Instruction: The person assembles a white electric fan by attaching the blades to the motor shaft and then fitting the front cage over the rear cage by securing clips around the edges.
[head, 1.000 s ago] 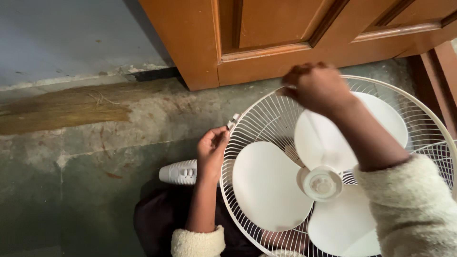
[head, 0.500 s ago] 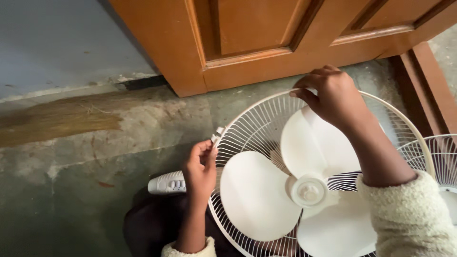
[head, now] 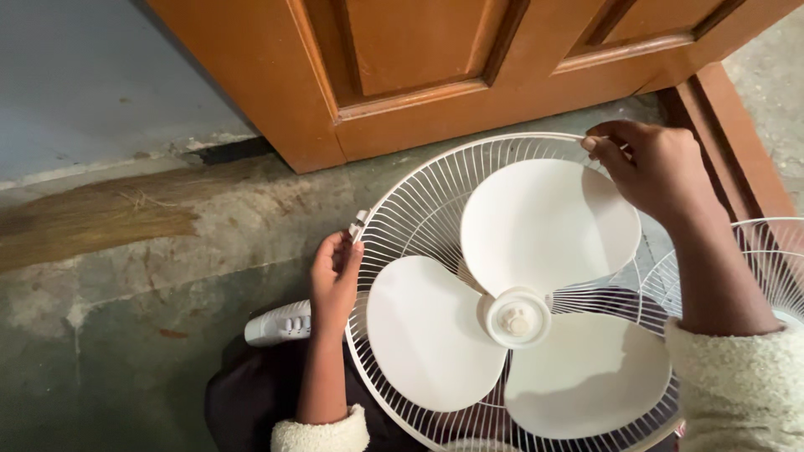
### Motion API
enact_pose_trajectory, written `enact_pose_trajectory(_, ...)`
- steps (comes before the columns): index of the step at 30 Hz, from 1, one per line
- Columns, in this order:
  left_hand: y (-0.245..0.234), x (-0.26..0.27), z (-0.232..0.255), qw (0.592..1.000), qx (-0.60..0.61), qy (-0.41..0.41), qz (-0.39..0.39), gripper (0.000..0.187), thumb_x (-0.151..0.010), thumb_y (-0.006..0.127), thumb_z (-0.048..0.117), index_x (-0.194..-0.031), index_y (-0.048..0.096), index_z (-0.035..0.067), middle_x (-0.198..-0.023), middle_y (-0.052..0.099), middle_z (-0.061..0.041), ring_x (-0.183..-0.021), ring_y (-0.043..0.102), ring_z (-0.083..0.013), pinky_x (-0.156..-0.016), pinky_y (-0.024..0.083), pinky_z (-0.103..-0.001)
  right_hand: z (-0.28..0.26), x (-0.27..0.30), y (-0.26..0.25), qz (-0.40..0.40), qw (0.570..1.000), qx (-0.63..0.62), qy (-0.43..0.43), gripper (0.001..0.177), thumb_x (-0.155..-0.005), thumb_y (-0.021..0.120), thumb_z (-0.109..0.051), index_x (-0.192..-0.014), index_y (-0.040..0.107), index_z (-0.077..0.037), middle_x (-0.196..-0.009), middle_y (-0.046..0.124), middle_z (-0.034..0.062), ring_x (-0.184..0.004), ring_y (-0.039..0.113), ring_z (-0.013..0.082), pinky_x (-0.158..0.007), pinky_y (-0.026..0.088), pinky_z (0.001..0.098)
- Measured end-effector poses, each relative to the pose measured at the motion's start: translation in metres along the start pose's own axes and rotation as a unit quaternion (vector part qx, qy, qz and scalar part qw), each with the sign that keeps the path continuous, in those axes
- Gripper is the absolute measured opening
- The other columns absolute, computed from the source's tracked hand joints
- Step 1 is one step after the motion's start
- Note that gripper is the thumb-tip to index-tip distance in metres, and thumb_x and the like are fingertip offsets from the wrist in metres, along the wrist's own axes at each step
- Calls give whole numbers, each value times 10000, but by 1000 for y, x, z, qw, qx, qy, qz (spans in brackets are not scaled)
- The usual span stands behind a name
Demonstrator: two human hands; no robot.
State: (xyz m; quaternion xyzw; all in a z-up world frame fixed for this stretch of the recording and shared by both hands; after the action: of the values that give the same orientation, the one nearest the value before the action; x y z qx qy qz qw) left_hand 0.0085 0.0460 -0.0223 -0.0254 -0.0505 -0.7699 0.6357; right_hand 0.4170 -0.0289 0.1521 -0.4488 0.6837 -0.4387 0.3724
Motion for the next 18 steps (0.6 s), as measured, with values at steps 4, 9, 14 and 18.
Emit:
enact_pose_trajectory(4, 2, -3, -7, 1000, -16, 4, -3, 275, -1000, 674, 157, -1225, 654, 0, -939, 643, 36, -799, 545, -28, -723, 460, -192, -1, 2, -4, 7, 999, -41, 22, 325, -1051, 685, -375, -1154, 788, -85, -887, 772, 80, -773, 741, 198, -710, 568, 339)
enact_pose_trajectory(9, -2, 2, -6, 996, -80, 9, 25, 243, -1007, 677, 179, -1157, 688, -12, -914, 639, 42, -755, 542, -22, -674, 460, -190, 1, -12, 1, -57, 986, -76, 134, 409, -992, 710, -462, -1032, 803, -66, -849, 779, 77, -779, 754, 175, -732, 575, 340)
enact_pose_trajectory(14, -1, 3, -1, 995, -101, 13, 23, 240, -996, 688, 187, -1132, 710, -10, -881, 652, 27, -728, 544, -31, -649, 455, -203, 12, -15, 2, -97, 975, -139, 140, 433, -967, 710, -466, -1029, 788, -45, -881, 789, 80, -791, 757, 160, -760, 585, 332)
enact_pose_trajectory(18, -4, 4, 0, 994, -107, 20, 21, 253, -993, 697, 196, -1141, 715, -8, -909, 704, 8, -771, 596, -34, -696, 492, -207, 18, 3, -3, -85, 976, -140, 142, 417, -981, 697, -429, -1110, 772, -40, -925, 778, 113, -825, 723, 166, -767, 562, 348)
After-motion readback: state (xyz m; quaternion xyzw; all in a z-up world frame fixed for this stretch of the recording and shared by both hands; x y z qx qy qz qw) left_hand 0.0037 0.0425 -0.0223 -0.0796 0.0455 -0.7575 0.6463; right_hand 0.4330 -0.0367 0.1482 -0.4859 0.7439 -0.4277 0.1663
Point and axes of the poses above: each hand's wrist, its own x-axis away from the middle knuckle, its own y-axis out of the palm, z = x × y, the point moved 3 cm from there along -x, towards the middle knuckle
